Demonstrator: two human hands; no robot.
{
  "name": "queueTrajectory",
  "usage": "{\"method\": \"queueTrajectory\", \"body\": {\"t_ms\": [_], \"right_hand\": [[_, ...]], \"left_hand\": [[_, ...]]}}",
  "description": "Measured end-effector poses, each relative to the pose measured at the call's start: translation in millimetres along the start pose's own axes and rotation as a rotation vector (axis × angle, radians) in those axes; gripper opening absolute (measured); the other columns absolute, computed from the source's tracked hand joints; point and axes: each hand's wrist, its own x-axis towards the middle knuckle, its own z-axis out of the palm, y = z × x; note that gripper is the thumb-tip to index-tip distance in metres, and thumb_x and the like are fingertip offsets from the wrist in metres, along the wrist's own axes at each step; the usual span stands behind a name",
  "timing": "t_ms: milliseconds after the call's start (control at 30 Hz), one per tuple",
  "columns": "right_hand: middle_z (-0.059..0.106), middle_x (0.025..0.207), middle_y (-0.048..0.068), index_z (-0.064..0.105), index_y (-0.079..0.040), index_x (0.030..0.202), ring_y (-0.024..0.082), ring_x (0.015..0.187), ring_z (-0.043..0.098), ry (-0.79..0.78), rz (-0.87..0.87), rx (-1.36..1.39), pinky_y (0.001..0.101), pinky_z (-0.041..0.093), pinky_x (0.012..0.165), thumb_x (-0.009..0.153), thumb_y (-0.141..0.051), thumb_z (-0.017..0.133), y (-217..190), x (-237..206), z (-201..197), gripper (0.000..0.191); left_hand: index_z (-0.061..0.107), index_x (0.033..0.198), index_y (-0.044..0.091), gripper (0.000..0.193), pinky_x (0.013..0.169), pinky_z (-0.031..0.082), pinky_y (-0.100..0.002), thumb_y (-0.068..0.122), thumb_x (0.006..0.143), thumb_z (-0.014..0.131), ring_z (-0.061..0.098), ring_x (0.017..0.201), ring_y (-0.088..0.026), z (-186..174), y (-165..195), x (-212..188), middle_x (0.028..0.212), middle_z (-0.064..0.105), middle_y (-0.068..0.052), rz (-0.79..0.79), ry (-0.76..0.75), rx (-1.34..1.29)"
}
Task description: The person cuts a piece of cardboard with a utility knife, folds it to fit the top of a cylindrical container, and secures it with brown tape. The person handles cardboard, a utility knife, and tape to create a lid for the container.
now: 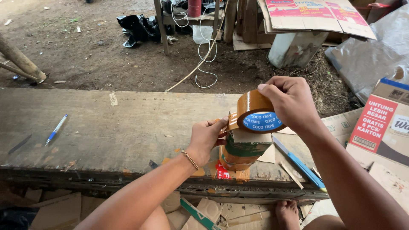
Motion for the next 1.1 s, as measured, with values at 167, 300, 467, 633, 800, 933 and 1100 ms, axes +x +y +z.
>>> {"method": "queueTrajectory", "body": {"t_ms": [167,300,467,633,800,933,1100], "right_hand": [[0.063,0.061,0.002,0.074,0.004,0.082,0.005,0.052,0.052,-0.001,0.018,-0.015,0.0251,0.040,0.046,0.094,-0.020,0.066,-3,-1,-2,0.028],[0.064,0.061,0.002,0.074,0.003,0.081,0.005,0.052,0.053,-0.009,0.027,-0.024,0.0250,0.041,0.046,0.094,-0.020,0.065,-6,-2,-1,0.028],[0.065,0.062,0.002,0.074,0.002,0.081,0.005,0.053,0.055,-0.003,0.020,-0.015,0.0242,0.043,0.047,0.093,-0.020,0.066,-7,-2,-1,0.026],[0.065,0.063,0.002,0.073,0.003,0.081,0.005,0.053,0.054,-0.016,0.017,0.027,0.0242,0.042,0.047,0.093,-0.018,0.066,-2,-1,-1,0.026],[0.064,0.063,0.001,0.073,0.003,0.080,0.004,0.053,0.053,-0.010,0.009,0.028,0.0239,0.041,0.046,0.094,-0.018,0.066,2,2,-2,0.026],[0.063,0.063,0.001,0.072,0.004,0.080,0.003,0.055,0.052,-0.019,-0.015,0.034,0.0237,0.041,0.047,0.094,-0.017,0.066,2,1,-2,0.026],[0.065,0.064,0.002,0.073,0.003,0.082,0.006,0.054,0.054,-0.018,0.035,0.030,0.0248,0.042,0.047,0.095,-0.018,0.066,0,0,-1,0.025]], "left_hand": [[0.072,0.085,0.000,0.034,0.057,0.060,-0.028,0.034,0.089,0.077,0.068,0.068,-0.013,0,0,-3,0.080,0.072,-0.006,0.061,0.002,0.072],[0.077,0.085,0.005,0.033,0.056,0.062,-0.028,0.038,0.086,0.076,0.069,0.062,-0.013,-4,2,-6,0.075,0.074,-0.003,0.079,0.007,0.137],[0.072,0.082,0.004,0.050,0.051,0.057,-0.030,0.054,0.083,0.076,0.058,0.057,-0.011,-11,-4,-2,0.066,0.058,0.000,0.028,0.012,0.289],[0.054,0.106,0.006,0.069,0.055,0.046,-0.033,0.069,0.085,0.071,0.053,0.065,-0.015,-17,-24,8,0.075,0.053,-0.003,-0.149,-0.057,0.267],[0.043,0.122,0.023,0.061,0.066,0.053,-0.033,0.063,0.081,0.067,0.065,0.080,-0.015,-20,-46,25,0.093,0.067,-0.003,-0.189,-0.038,0.203],[0.052,0.133,-0.005,0.068,0.067,0.047,-0.043,0.032,0.084,0.082,0.055,0.080,-0.024,-30,-54,34,0.097,0.056,-0.013,0.025,0.025,0.301],[0.030,0.154,0.001,0.098,0.108,0.042,-0.045,0.072,0.090,0.051,0.048,0.131,-0.028,-19,-47,32,0.146,0.041,-0.021,0.390,0.145,0.347]]}}
